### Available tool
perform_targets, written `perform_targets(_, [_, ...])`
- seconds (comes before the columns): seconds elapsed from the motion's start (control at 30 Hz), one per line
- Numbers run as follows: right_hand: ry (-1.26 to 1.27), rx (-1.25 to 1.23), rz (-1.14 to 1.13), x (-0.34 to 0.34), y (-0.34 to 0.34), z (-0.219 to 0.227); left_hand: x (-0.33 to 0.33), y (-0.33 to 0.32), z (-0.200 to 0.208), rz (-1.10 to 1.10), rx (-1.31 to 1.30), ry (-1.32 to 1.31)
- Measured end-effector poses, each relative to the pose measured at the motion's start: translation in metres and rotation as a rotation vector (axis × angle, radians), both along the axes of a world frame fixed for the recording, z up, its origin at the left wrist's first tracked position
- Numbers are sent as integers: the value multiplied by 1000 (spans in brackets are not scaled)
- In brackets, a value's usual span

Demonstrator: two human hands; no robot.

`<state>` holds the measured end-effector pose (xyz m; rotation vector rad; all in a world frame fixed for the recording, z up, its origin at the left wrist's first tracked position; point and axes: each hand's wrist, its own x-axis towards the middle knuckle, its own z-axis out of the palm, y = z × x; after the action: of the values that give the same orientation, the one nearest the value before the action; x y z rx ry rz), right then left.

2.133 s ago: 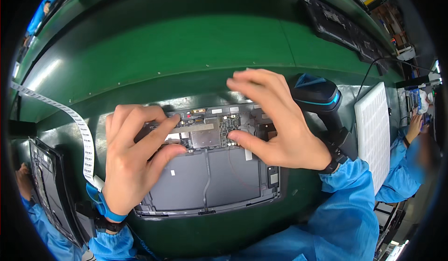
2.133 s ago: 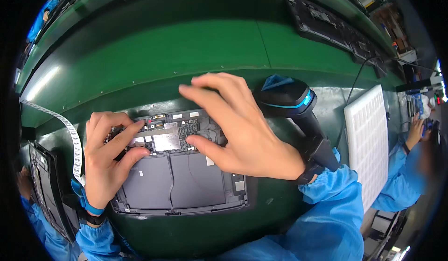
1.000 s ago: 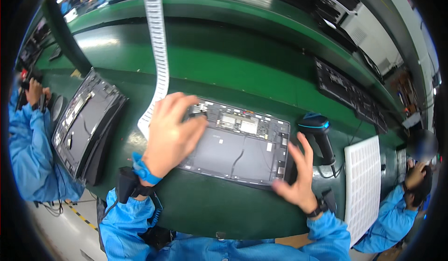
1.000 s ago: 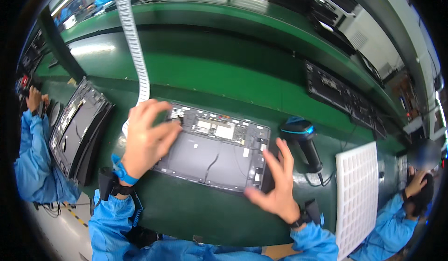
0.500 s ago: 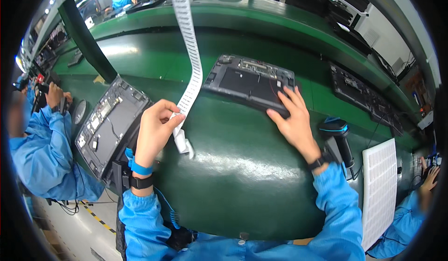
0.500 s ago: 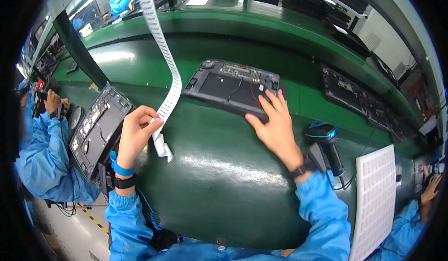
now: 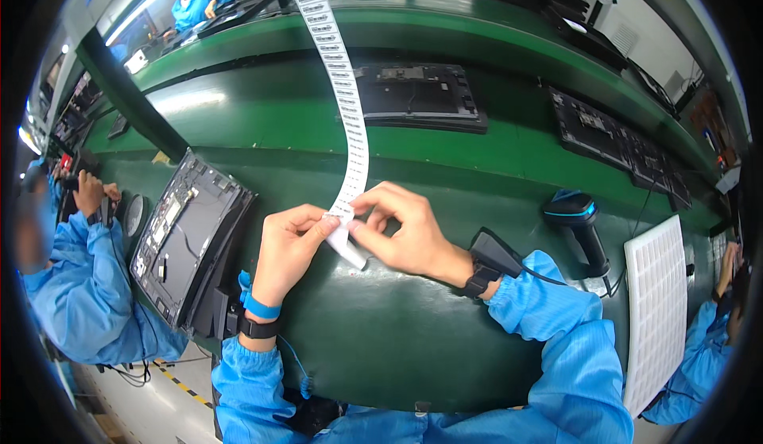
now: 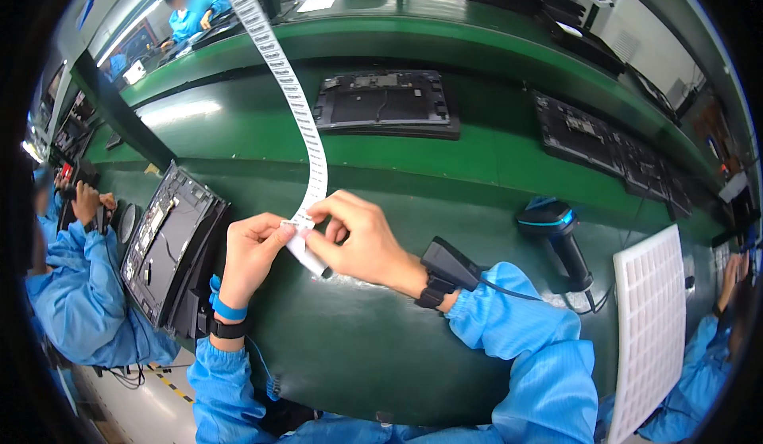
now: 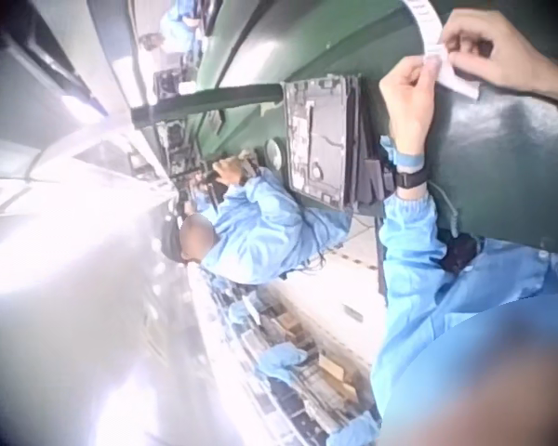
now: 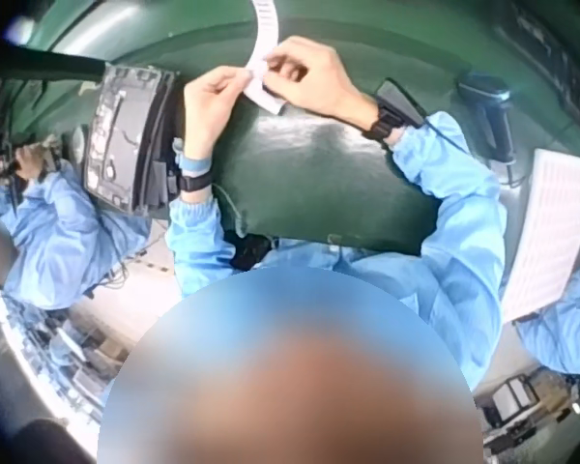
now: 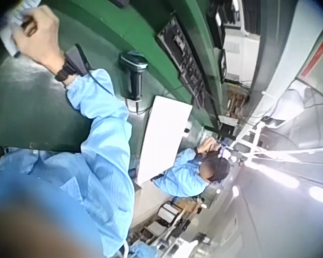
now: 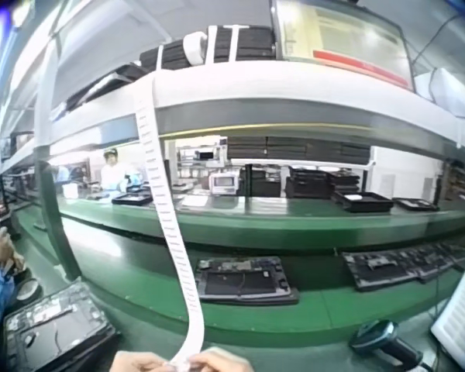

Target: The person assembles internal circuit components into a handheld electronic device, then scans a barcode label on the device with a handheld barcode scanner.

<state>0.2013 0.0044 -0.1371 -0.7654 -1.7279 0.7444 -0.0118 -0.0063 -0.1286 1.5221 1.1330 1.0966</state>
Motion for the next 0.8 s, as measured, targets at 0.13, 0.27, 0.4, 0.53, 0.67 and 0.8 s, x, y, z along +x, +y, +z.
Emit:
perform_targets(0.13, [5,-13,72,8,2,-3,10,-2,5,5,39,183])
perform_targets(0.27, [117,-1,27,15,3,0,10,2,0,11,135,254])
perform_targets(0.4, [37,25,-256,82,-7,3,-1,16,-7,37,571,454])
perform_targets(0.53, [120,47,-616,168,-50,1,11,-9,13,376,961,781])
perform_targets(0.67, [215,-124,-652,196,-85,-12,100,-31,10,-110,1247,697])
perform_targets(0.8, [411,-260,-664,198,-98,-21,208,22,-13,-211,1037,601])
